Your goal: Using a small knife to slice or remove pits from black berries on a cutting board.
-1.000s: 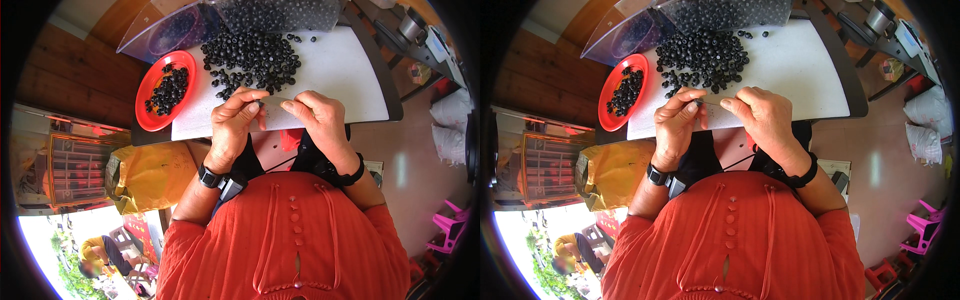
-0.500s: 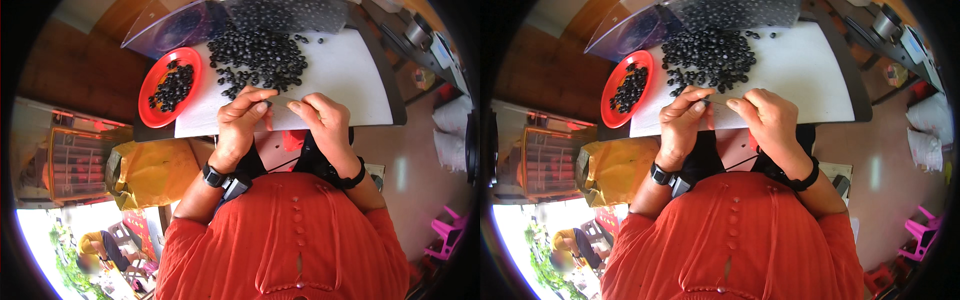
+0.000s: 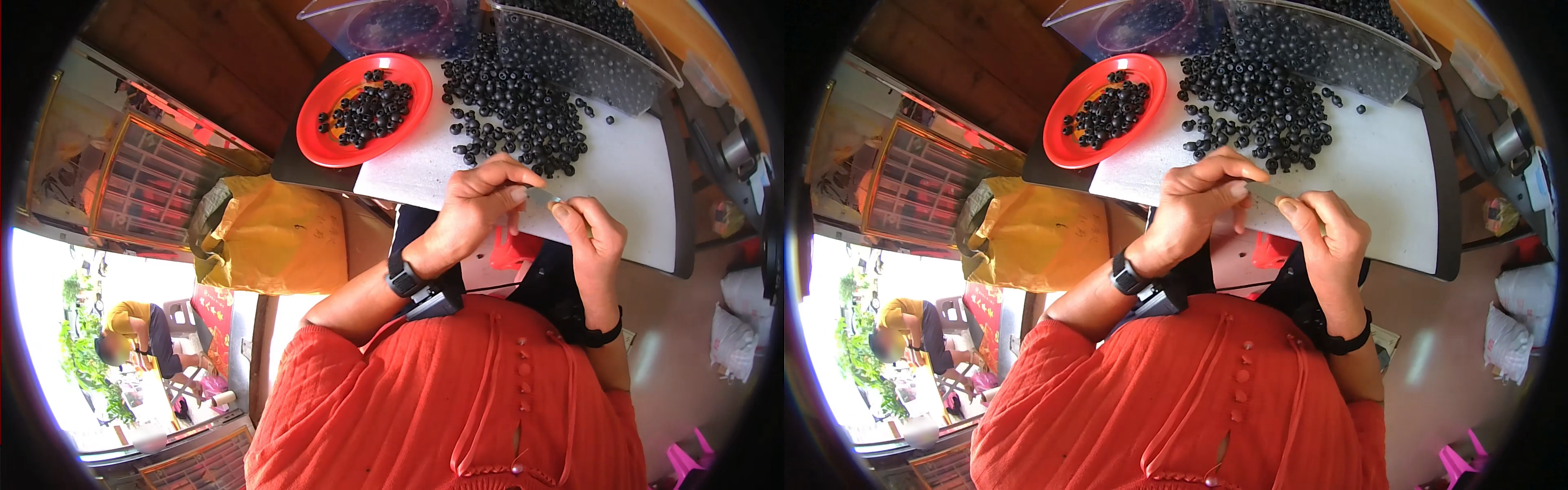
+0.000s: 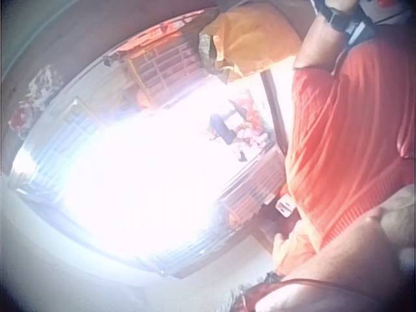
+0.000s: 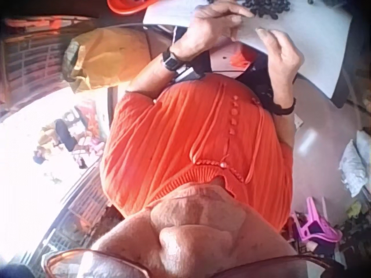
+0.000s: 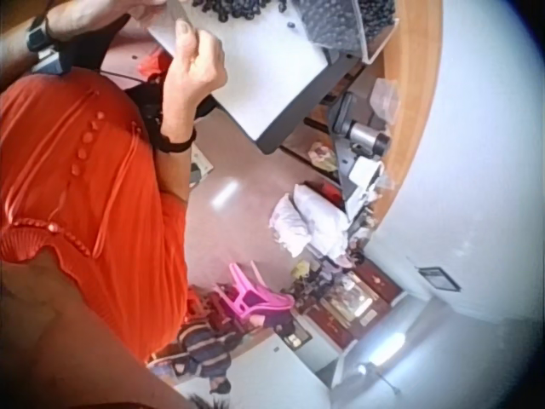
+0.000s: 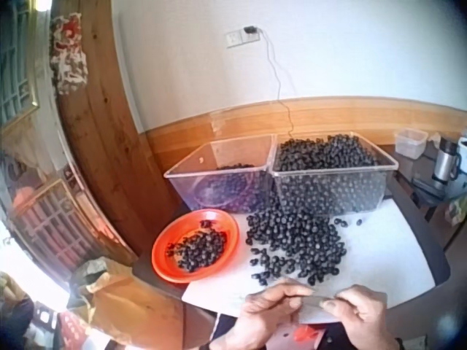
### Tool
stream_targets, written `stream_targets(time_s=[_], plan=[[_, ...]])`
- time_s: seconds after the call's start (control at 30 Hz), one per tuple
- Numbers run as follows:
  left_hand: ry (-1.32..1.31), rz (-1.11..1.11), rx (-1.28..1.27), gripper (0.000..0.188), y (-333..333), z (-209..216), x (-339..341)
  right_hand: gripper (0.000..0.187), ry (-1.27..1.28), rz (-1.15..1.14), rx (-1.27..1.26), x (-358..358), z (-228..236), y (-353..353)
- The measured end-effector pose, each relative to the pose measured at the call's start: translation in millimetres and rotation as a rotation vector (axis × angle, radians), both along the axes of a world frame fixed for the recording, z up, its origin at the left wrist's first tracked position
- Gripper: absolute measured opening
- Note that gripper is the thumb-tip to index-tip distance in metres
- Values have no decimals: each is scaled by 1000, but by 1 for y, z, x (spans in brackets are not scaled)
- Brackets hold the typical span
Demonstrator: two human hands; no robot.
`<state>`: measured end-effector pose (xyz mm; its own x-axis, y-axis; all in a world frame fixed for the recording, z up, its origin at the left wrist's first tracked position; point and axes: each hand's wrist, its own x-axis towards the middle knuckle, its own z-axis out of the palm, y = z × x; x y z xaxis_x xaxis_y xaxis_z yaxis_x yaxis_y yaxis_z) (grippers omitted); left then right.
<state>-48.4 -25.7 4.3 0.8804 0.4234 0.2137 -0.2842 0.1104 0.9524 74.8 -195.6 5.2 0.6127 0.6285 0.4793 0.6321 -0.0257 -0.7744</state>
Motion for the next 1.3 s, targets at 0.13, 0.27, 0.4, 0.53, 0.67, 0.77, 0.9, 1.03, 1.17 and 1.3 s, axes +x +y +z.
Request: stream_targets(time_s=[0.13, 0.27, 0.4, 0.53, 0.67, 0.77, 0.9, 1.03, 1.17, 1.3], plan=[[48, 380, 375, 25, 33, 27, -17, 16, 87, -9, 107, 1, 0, -2], [107, 728, 1019, 22, 119, 28, -29, 16, -18, -31, 49, 0, -3, -2], [341, 713, 1167, 21, 175, 19, -36, 18, -25, -28, 69, 0, -1, 2], [154, 760, 1113, 17, 144, 36, -25, 18, -34, -34, 117, 4, -9, 4], [62, 508, 1064, 14, 73, 32, -16, 18, -9, -30, 127, 5, -10, 6], [47, 442, 1175, 14, 41, 14, -5, 17, -28, -33, 146, 5, -10, 5], [231, 517, 1314, 18, 22, 3, 4, 16, -29, -54, 122, 2, -5, 4], [127, 493, 1271, 15, 24, -3, 1, 16, -69, -49, 155, 2, -6, 3], [140, 457, 1142, 16, 18, 5, -12, 17, -105, -55, 144, 3, -9, 0], [165, 483, 1109, 17, 17, 3, -15, 18, -118, -70, 139, 3, -10, 0]])
